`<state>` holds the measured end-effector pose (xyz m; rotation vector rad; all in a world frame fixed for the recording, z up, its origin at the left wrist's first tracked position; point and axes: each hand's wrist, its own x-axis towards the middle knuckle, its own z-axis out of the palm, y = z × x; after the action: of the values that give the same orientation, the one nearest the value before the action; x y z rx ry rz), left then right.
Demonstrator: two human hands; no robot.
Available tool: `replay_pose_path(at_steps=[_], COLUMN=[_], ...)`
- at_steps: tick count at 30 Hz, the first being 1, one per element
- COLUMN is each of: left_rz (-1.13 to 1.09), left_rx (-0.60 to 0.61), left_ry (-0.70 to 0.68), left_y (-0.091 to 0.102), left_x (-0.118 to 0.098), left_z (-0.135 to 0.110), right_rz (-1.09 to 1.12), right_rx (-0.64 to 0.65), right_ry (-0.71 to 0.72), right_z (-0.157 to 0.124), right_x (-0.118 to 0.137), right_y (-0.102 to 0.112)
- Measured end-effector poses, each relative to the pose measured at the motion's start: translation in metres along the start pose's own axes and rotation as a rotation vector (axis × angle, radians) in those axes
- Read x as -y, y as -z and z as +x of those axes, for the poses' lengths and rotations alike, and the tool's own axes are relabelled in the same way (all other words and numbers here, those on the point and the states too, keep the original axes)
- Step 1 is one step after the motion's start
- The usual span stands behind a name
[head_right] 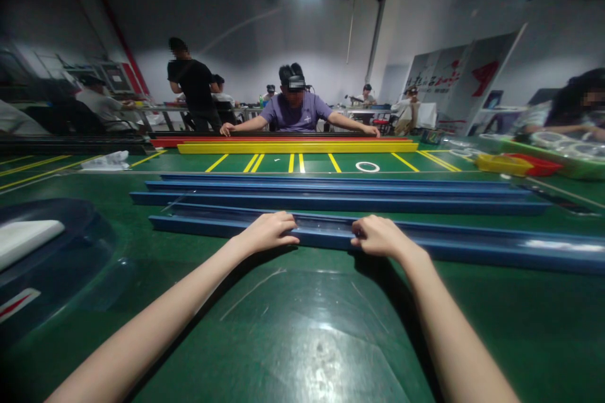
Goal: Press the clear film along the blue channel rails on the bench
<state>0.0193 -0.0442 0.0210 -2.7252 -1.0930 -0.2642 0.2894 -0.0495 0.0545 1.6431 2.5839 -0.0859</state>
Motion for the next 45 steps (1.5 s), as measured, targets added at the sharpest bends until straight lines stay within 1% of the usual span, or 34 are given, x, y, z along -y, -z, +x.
replay_pose_path(at_steps=[4,7,13,20,29,38,45], left_rz=[-0.006,-0.007,-0.028,-0.066,-0.056,-0.064,-0.069], left_rx=[-0.005,-0.008,-0.002,-0.001,0.009,0.023,0.017], left_ry=[0.002,0.003,0.004,0.015,0.030,0.052,0.055], left_y=[0.000,0.000,0.001,0.001,0.002,0.004,0.002], left_x=[0.000,-0.001,0.000,0.000,-0.001,-0.003,-0.001], left_z=[0.000,0.000,0.000,0.000,0.001,0.001,0.002], right_rz=[0.021,0.011,-0.042,-0.011,0.009,0.037,0.025], right_rx=[-0.002,-0.031,-0.101,-0.150,-0.164,-0.138,-0.142], right_ry=[0.000,0.008,0.045,0.089,0.163,0.166,0.177], right_z=[0.001,0.002,0.005,0.006,0.009,0.010,0.011], right_x=[0.000,0.002,0.012,0.022,0.024,0.026,0.025], right_y=[-0.002,-0.004,-0.009,-0.010,-0.016,-0.018,-0.019])
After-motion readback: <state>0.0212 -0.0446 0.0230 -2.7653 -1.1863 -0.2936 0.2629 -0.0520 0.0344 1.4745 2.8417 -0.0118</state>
